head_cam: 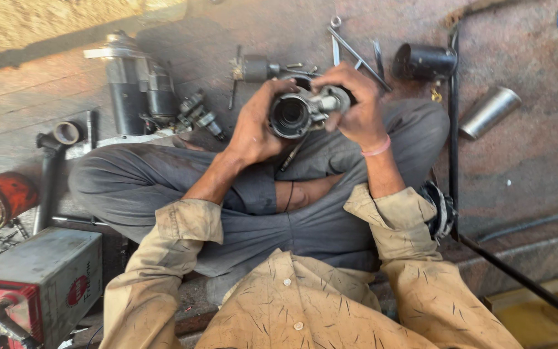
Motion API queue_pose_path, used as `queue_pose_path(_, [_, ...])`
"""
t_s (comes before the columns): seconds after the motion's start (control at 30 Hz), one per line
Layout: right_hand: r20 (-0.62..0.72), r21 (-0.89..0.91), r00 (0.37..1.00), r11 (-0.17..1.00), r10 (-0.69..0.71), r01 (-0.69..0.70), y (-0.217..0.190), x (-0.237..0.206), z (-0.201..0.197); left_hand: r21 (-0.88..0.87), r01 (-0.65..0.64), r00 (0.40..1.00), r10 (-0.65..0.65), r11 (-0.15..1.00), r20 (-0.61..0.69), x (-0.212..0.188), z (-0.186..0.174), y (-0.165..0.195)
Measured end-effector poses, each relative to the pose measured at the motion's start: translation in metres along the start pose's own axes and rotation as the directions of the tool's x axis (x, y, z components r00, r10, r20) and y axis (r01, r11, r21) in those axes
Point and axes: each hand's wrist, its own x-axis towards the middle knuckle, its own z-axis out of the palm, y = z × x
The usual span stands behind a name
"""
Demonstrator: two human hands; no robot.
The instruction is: The person sits on the workshop floor and repairs a starter motor, handling its drive gear, housing and solenoid. They fit parts together by hand, use a spanner on the housing, and turn the assembly over while aligning components.
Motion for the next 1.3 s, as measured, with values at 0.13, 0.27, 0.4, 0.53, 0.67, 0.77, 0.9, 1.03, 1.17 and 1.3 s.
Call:
queue_pose_path(0.13, [-0.052, -0.127, 0.998, 0.992, 0.020, -0.026, -0.020, -0.022, -0.016, 0.111, -0.104, 0.992, 0.111, 0.988, -0.059, -0.002, 0.004, -0.004])
queue_pose_path(0.27, [-0.206, -0.169, 0.966, 0.967, 0.157, -0.193, -0.032, -0.108, -0.082, 0.042, -0.073, 0.997, 0.073, 0.996, 0.016, -0.005, 0.008, -0.011])
queue_pose_path(0.4, [-0.453, -0.046, 0.736, 0.812, 0.502, -0.582, -0.025, -0.203, -0.160, 0.156, -0.205, 0.979, 0.205, 0.966, 0.019, -0.002, 0.013, -0.013])
queue_pose_path(0.53, [-0.463, -0.505, 0.406, 0.142, 0.788, -0.851, -0.007, -0.279, -0.188, 0.079, -0.089, 0.995, 0.084, 0.993, 0.059, -0.002, 0.012, -0.013])
queue_pose_path(0.67, [-0.424, -0.565, 0.190, -0.095, 0.886, -0.820, 0.011, -0.333, -0.178, 0.126, -0.062, 0.996, 0.054, 0.990, 0.070, -0.006, 0.011, -0.021])
queue_pose_path(0.77, [-0.436, -0.410, 0.122, -0.076, 0.892, -0.909, 0.014, -0.346, -0.163, 0.074, 0.009, 0.999, -0.012, 0.997, 0.050, -0.007, 0.010, -0.029])
queue_pose_path(0.9, [-0.458, -0.130, 0.375, 0.356, 0.806, -0.925, -0.005, -0.325, -0.163, 0.206, -0.081, 0.996, 0.070, 0.975, 0.061, -0.002, 0.007, -0.035])
queue_pose_path(1.03, [-0.578, 0.532, 0.370, 0.679, 0.727, -0.505, -0.068, -0.273, -0.157, 0.225, -0.027, 0.994, 0.002, 0.974, 0.108, 0.004, 0.006, -0.036])
queue_pose_path(1.17, [-0.528, 0.767, 0.574, 0.642, 0.626, 0.006, -0.094, -0.205, -0.120, 0.215, -0.020, 0.996, 0.001, 0.977, 0.091, 0.003, 0.009, -0.038])
queue_pose_path(1.3, [-0.578, 0.494, 0.638, 0.840, 0.509, -0.223, -0.067, -0.140, -0.048, 0.191, -0.038, 0.996, 0.022, 0.981, 0.084, 0.002, 0.009, -0.040])
